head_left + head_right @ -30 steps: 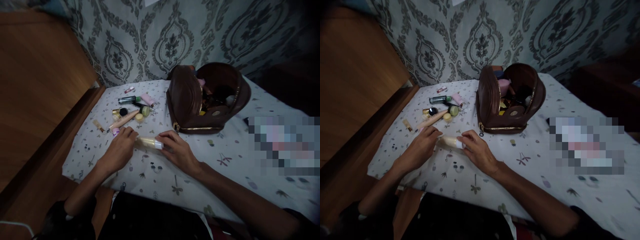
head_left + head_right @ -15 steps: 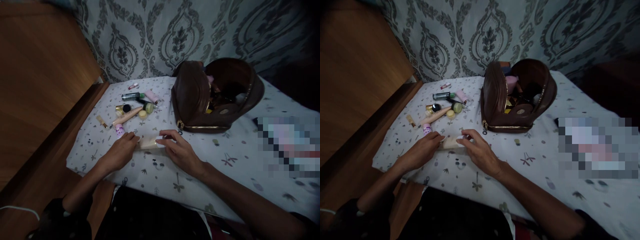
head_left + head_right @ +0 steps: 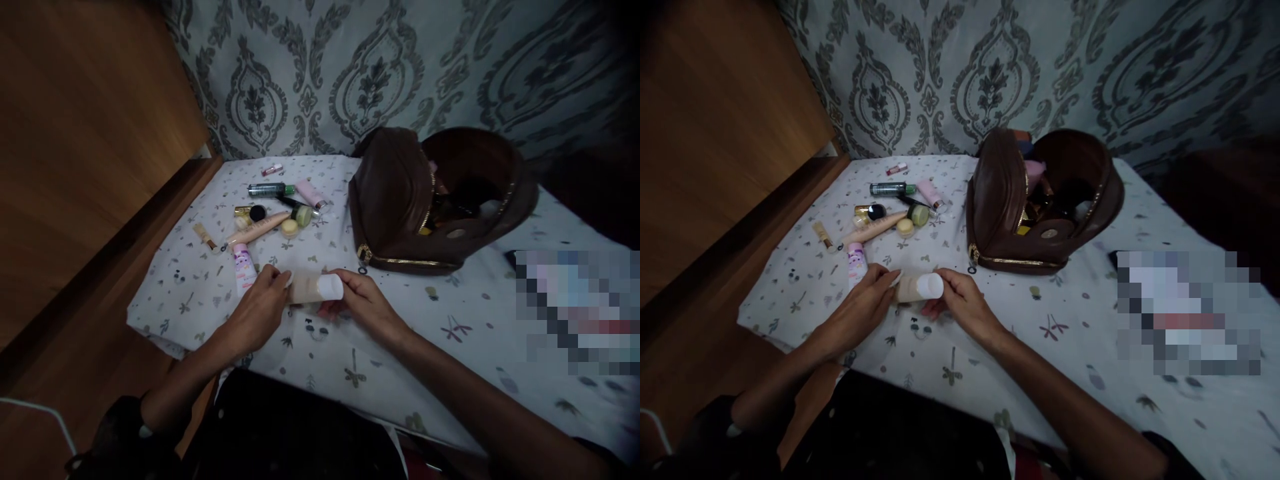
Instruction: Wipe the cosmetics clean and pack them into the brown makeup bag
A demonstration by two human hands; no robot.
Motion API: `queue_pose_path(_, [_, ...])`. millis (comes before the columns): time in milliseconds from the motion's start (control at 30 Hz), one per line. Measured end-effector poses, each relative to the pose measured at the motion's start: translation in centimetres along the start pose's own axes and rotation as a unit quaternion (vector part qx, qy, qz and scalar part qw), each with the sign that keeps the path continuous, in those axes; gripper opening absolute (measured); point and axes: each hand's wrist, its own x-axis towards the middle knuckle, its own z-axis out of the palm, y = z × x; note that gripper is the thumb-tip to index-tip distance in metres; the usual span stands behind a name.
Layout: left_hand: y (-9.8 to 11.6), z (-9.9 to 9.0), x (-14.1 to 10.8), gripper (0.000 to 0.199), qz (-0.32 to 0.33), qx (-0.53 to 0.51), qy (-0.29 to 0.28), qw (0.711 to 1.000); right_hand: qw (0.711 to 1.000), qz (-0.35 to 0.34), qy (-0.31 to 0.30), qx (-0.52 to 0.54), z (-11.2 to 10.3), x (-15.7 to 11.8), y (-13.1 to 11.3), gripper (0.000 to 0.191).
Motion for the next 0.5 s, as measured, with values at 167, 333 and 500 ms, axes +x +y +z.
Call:
queue_pose_path(167, [0.4, 0.0, 0.1, 0.028, 0.007, -0.065, 0.025, 0.998, 0.994, 0.002, -0.022, 0.103, 0.7, -0.3, 0.0, 0.032])
queue_pose_path(333, [0.8, -0.6, 0.5, 0.034, 0.02, -0.157, 0.038, 0.987, 0.998, -0.043, -0.036, 0.041, 0.6, -0.4, 0.0, 0.04])
queue_pose_path(500, [1.4, -1.1, 0.9, 0.036, 0.032, -0.271, 0.041, 0.961, 0.983, -0.155, 0.042, -0.084, 0.5, -0.2, 0.3, 0.035])
